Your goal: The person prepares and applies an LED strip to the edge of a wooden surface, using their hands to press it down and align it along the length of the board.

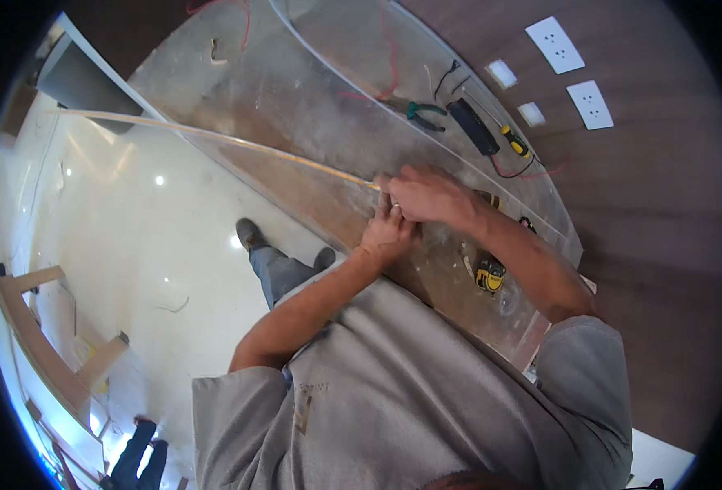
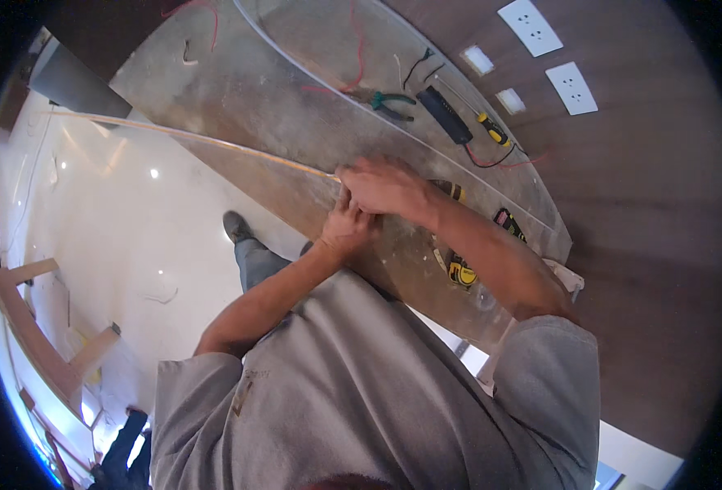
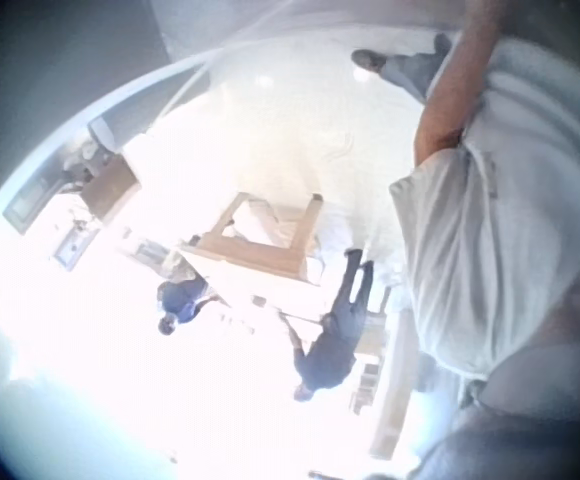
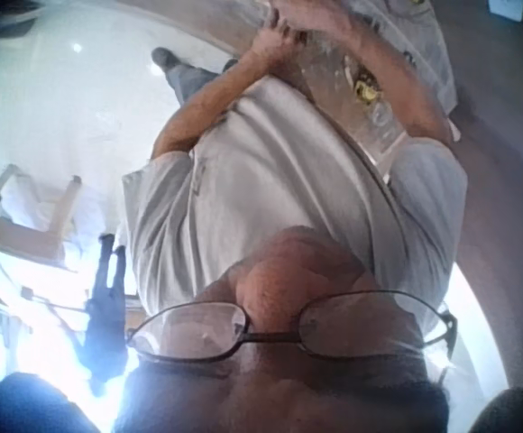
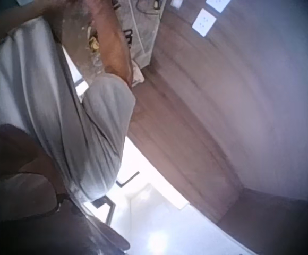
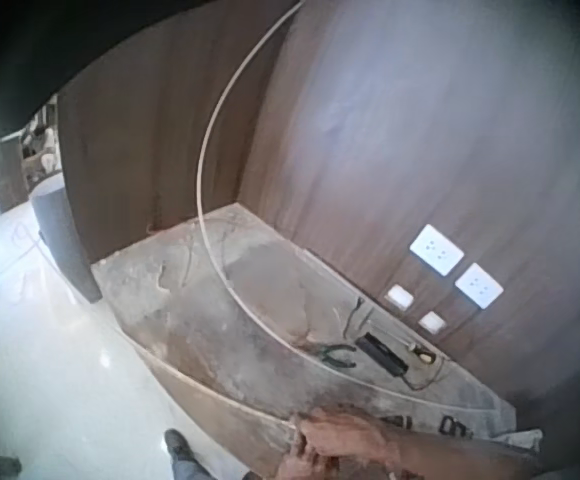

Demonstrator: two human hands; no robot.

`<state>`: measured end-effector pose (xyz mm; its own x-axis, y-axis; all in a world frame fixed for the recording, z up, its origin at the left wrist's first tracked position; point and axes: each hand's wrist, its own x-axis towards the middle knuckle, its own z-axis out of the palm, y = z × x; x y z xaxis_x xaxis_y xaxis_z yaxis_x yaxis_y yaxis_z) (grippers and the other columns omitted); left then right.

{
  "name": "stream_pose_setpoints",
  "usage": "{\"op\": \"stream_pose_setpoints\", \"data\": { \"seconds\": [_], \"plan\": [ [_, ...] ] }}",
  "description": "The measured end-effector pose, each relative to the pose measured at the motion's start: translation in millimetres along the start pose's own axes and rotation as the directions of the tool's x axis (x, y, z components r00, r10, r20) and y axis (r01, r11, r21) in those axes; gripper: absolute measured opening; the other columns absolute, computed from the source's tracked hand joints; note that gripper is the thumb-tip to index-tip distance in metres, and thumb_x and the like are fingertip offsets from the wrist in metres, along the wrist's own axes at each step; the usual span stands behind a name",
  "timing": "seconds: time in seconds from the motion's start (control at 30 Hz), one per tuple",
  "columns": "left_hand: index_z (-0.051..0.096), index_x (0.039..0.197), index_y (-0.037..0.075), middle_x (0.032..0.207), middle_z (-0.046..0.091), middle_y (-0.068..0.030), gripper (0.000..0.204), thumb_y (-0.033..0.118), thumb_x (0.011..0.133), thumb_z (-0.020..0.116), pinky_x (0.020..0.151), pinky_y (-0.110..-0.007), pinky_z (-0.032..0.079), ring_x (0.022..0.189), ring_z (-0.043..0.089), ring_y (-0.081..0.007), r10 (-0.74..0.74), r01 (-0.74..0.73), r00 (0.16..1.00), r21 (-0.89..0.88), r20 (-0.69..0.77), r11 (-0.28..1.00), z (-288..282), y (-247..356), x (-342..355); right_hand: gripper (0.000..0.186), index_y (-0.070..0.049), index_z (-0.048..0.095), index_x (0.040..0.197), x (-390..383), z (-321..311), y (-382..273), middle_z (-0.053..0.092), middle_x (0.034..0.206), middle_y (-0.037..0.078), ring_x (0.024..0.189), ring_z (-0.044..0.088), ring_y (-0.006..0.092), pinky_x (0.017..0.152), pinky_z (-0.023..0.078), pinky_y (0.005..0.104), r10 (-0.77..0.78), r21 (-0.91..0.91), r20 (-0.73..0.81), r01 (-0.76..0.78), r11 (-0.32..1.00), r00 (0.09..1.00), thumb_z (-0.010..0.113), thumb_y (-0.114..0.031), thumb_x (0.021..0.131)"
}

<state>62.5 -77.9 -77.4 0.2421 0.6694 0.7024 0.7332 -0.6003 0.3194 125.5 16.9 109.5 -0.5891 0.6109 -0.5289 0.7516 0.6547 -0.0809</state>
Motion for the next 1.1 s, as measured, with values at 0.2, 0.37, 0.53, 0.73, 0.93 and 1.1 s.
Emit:
{"op": "stream_pose_setpoints", "data": {
  "seconds": [0.2, 0.37, 0.53, 0.73, 0.93, 1.1],
  "plan": [
    [0.069, 0.124, -0.003, 0.133, 0.062, -0.0216, 0.046, 0.021, 0.085, 0.070, 0.113, -0.066, 0.047, 0.124, 0.063, -0.0459, -0.008, -0.009, 0.989, 0.111, 0.150, 0.994, -14, 7, 16, 0.053, -0.006, 0.065, 0.133, -9, 16, 39, 0.074, 0.092, 0.022, 0.089, 0.073, 0.0430, 0.076, 0.056, 0.0524, -0.182, 0.110, -0.126, 0.196, 0.974, 0.975, 0.075, -0.015, 0.082],
    [0.069, 0.123, -0.006, 0.132, 0.063, -0.0231, 0.046, 0.019, 0.085, 0.071, 0.110, -0.065, 0.050, 0.123, 0.062, -0.0476, -0.010, -0.002, 0.990, 0.081, 0.143, 0.997, -22, 5, 16, 0.063, -0.012, 0.065, 0.141, -1, 6, 34, 0.075, 0.092, 0.022, 0.090, 0.072, 0.0443, 0.076, 0.056, 0.0516, -0.176, 0.204, -0.032, 0.179, 0.962, 0.984, 0.076, -0.015, 0.079],
    [0.067, 0.125, -0.008, 0.132, 0.061, -0.0246, 0.050, 0.018, 0.083, 0.073, 0.107, -0.065, 0.052, 0.125, 0.060, -0.0504, 0.025, -0.044, 0.987, 0.120, 0.156, 0.992, -19, 5, 14, 0.055, -0.011, 0.066, 0.133, 5, 8, 39, 0.075, 0.086, 0.021, 0.082, 0.073, 0.0439, 0.072, 0.057, 0.0513, -0.202, 0.203, 0.025, 0.193, 0.960, 0.979, 0.076, -0.014, 0.079],
    [0.067, 0.126, -0.010, 0.131, 0.058, -0.0273, 0.051, 0.020, 0.084, 0.073, 0.108, -0.067, 0.050, 0.129, 0.056, -0.0527, -0.035, -0.002, 0.961, 0.135, 0.274, 0.991, -42, 22, 23, 0.056, -0.007, 0.065, 0.132, 13, 16, 47, 0.074, 0.082, 0.021, 0.078, 0.074, 0.0426, 0.070, 0.058, 0.0506, -0.225, 0.247, 0.089, 0.197, 0.949, 0.970, 0.077, -0.014, 0.078],
    [0.067, 0.130, -0.007, 0.139, 0.053, -0.0281, 0.059, 0.030, 0.085, 0.071, 0.114, -0.076, 0.040, 0.137, 0.048, -0.0562, -0.069, 0.055, 0.908, 0.047, 0.414, 0.997, -48, 28, 15, 0.062, 0.001, 0.063, 0.132, 8, -1, 40, 0.073, 0.076, 0.020, 0.074, 0.075, 0.0393, 0.070, 0.060, 0.0495, -0.214, 0.249, 0.110, 0.182, 0.951, 0.971, 0.079, -0.016, 0.075],
    [0.069, 0.132, -0.004, 0.142, 0.053, -0.0270, 0.061, 0.034, 0.085, 0.072, 0.117, -0.076, 0.037, 0.140, 0.046, -0.0552, -0.030, 0.044, 0.856, -0.015, 0.516, 0.999, -52, 36, 5, 0.046, 0.003, 0.062, 0.124, 7, -9, 37, 0.074, 0.079, 0.021, 0.076, 0.077, 0.0387, 0.071, 0.062, 0.0482, -0.208, 0.256, 0.094, 0.179, 0.950, 0.974, 0.073, -0.019, 0.086]
  ]
}}
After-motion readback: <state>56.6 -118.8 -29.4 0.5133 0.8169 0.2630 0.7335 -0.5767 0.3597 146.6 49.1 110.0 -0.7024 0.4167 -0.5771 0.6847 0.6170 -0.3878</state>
